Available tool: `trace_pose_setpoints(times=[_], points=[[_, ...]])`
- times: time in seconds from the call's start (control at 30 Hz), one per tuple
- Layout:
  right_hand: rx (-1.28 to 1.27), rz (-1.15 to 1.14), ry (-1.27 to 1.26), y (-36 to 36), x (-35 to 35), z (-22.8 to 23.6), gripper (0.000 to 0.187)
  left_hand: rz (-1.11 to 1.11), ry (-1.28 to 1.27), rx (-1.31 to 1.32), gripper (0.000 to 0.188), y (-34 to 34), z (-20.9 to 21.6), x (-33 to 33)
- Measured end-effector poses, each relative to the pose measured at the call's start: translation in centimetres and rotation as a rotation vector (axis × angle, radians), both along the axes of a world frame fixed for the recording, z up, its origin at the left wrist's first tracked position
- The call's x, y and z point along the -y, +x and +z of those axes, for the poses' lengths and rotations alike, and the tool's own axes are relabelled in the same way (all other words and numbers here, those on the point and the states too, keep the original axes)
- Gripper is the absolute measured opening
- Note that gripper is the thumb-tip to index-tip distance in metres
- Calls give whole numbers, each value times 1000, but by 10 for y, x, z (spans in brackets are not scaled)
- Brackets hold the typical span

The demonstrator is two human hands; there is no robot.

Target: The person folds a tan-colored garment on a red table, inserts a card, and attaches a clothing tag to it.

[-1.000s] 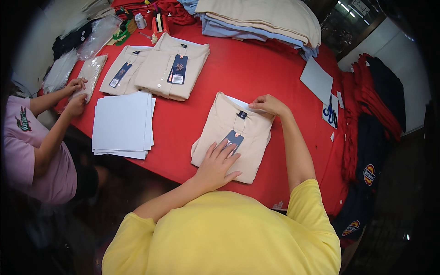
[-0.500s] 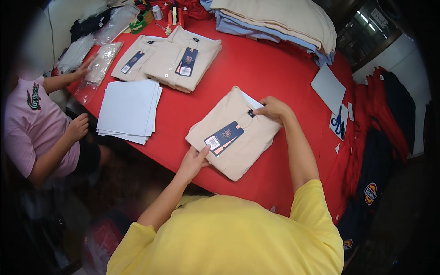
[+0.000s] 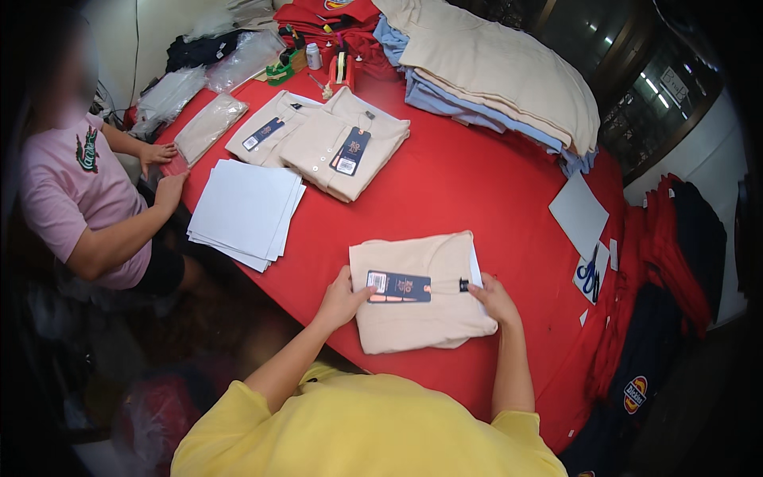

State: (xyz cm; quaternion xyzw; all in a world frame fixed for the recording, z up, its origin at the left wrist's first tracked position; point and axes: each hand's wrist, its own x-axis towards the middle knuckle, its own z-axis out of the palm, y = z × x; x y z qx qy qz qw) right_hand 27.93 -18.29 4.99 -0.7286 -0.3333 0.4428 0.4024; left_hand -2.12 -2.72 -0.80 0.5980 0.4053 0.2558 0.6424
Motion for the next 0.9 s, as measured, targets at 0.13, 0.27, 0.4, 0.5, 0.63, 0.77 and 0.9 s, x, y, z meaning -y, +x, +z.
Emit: trace_pose_setpoints(times=[0.13, 0.27, 0.4, 0.5, 0.63, 0.77, 0.9], points=[[-98, -23, 43, -12, 12, -8, 27, -26, -337, 153, 41, -16, 25, 12], [-40, 59, -4, -10, -27, 27, 25, -91, -608, 192, 44, -30, 41, 2], [149, 269, 68, 0, -123, 101, 40, 59, -385, 427, 46, -25, 77, -32], [237, 403, 150, 0, -223, 157, 40, 189, -99, 555, 48, -17, 98, -86], [272, 576, 188, 28, -366, 161, 41, 311, -80, 624, 44, 2, 110, -165], [706, 683, 71, 25, -479, 94, 28, 407, -90, 466, 45, 14, 45, -235], [630, 609, 65, 10, -490, 46, 40, 322, -106, 124, 30, -24, 80, -246]])
